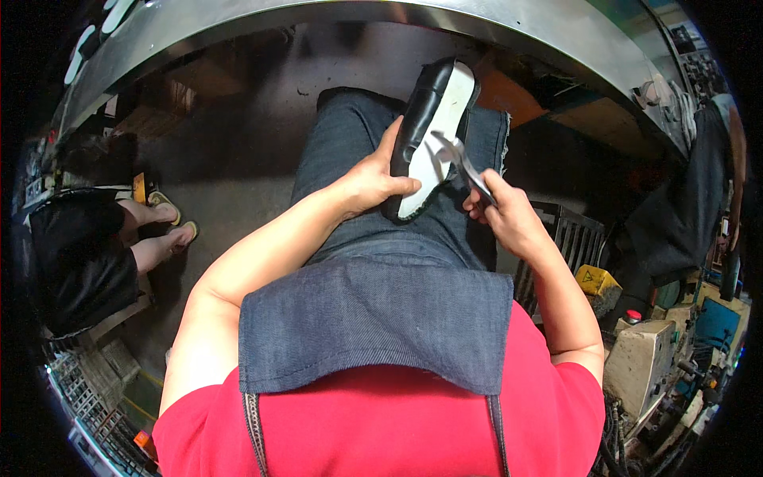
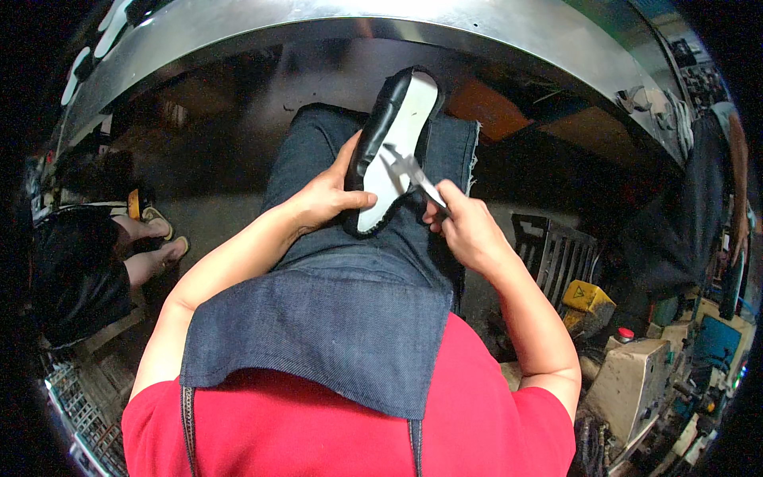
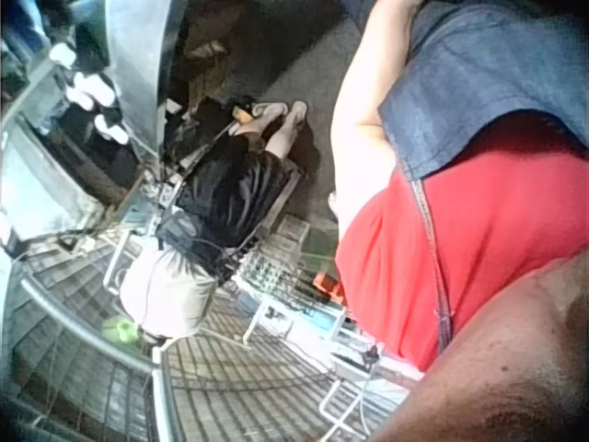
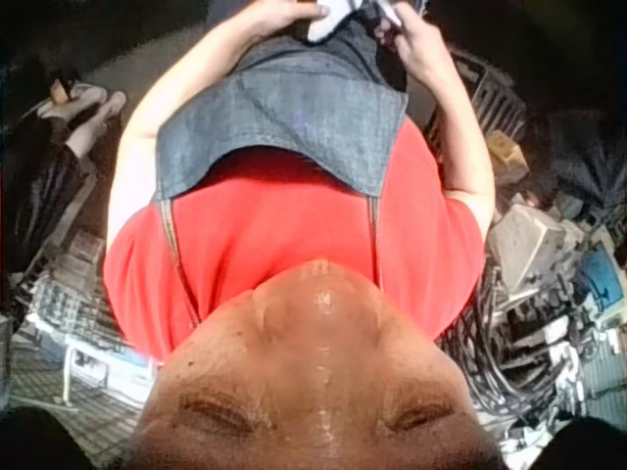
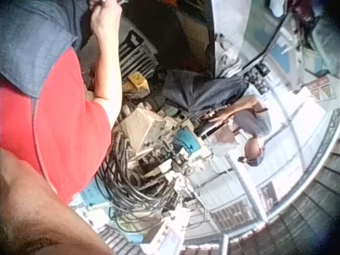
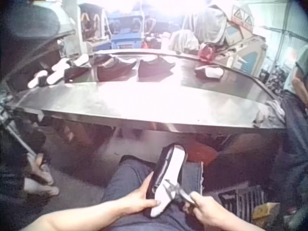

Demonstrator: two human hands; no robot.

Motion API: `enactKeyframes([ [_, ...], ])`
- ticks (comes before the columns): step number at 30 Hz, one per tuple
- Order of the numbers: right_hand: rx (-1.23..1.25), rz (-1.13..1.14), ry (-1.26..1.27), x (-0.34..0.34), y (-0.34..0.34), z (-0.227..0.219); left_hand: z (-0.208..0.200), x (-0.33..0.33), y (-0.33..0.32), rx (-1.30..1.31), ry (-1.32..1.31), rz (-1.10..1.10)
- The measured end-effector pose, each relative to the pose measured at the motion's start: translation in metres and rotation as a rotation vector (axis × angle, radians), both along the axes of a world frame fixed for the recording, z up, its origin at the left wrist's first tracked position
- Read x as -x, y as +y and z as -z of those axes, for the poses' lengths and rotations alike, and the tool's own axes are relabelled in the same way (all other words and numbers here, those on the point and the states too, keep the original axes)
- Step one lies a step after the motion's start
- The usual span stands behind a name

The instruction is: Lasting the edges of a shoe upper over the insole using a hand tool.

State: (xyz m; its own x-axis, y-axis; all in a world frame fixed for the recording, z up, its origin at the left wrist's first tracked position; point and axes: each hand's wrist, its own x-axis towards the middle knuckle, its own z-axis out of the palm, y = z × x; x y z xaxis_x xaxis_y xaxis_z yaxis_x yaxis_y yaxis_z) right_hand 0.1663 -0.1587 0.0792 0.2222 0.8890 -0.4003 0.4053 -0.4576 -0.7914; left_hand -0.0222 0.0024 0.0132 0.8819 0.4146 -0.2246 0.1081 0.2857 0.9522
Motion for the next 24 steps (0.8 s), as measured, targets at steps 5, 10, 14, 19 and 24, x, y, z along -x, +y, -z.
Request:
enactKeyframes([
  [5,-0.054,-0.217,-0.183,0.007,-0.006,-0.011,0.001,0.0,0.001,-0.069,0.068,-0.013],
  [10,-0.03,-0.223,-0.197,0.006,0.002,-0.011,0.001,0.0,0.0,-0.109,0.054,-0.028],
  [14,-0.108,-0.239,-0.247,0.006,0.005,-0.004,-0.002,-0.002,0.0,-0.113,0.09,-0.033],
  [19,-0.026,-0.22,-0.245,0.002,0.002,0.0,0.004,0.001,0.0,-0.12,0.05,-0.021],
  [24,-0.03,-0.265,-0.409,-0.006,-0.004,0.02,0.01,0.0,0.002,-0.059,-0.025,0.054],
])
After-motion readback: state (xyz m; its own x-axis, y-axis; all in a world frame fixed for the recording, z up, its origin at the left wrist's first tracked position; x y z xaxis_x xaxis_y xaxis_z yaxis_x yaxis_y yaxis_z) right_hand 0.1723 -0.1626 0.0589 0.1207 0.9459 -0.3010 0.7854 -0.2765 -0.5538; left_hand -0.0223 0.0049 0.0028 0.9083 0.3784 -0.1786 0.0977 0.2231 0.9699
